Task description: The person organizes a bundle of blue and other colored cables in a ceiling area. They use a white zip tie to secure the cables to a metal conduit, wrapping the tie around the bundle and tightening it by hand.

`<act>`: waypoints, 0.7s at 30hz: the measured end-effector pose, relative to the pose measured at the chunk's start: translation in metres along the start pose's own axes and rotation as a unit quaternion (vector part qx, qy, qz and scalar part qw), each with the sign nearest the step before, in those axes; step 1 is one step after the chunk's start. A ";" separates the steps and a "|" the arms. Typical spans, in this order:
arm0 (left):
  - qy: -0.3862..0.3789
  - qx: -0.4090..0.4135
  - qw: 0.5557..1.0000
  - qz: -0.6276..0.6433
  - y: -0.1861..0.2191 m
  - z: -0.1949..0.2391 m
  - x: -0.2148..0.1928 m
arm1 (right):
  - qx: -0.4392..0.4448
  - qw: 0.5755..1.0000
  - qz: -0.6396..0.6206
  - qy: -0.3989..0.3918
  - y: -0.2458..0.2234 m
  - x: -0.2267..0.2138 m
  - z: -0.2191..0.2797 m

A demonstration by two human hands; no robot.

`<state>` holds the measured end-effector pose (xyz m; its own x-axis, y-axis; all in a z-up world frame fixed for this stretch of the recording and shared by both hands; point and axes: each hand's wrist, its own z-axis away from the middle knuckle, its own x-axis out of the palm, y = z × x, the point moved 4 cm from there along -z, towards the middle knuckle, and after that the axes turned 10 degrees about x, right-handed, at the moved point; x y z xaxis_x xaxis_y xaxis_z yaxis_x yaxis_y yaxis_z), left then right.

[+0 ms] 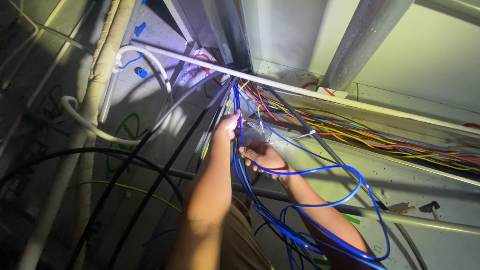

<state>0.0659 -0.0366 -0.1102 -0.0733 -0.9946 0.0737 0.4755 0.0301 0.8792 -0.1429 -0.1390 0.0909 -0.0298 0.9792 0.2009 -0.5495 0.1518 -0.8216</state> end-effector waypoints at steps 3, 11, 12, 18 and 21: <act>-0.001 0.001 1.000 -0.013 0.004 0.010 0.001 | -0.009 0.999 -0.011 0.039 0.028 0.001 -0.020; 0.018 -0.040 0.998 -0.034 -0.029 -0.028 -0.004 | -0.118 0.974 0.179 0.078 0.000 -0.012 0.004; 0.018 -0.037 0.999 -0.032 -0.038 -0.044 -0.003 | -0.120 0.973 0.181 0.078 -0.010 -0.011 0.010; 0.016 -0.055 0.997 -0.042 -0.047 -0.047 0.000 | -0.144 0.960 0.235 0.055 0.000 -0.016 0.003; 0.020 -0.060 0.997 -0.038 -0.059 -0.059 -0.003 | -0.141 0.956 0.251 0.055 -0.002 -0.014 0.004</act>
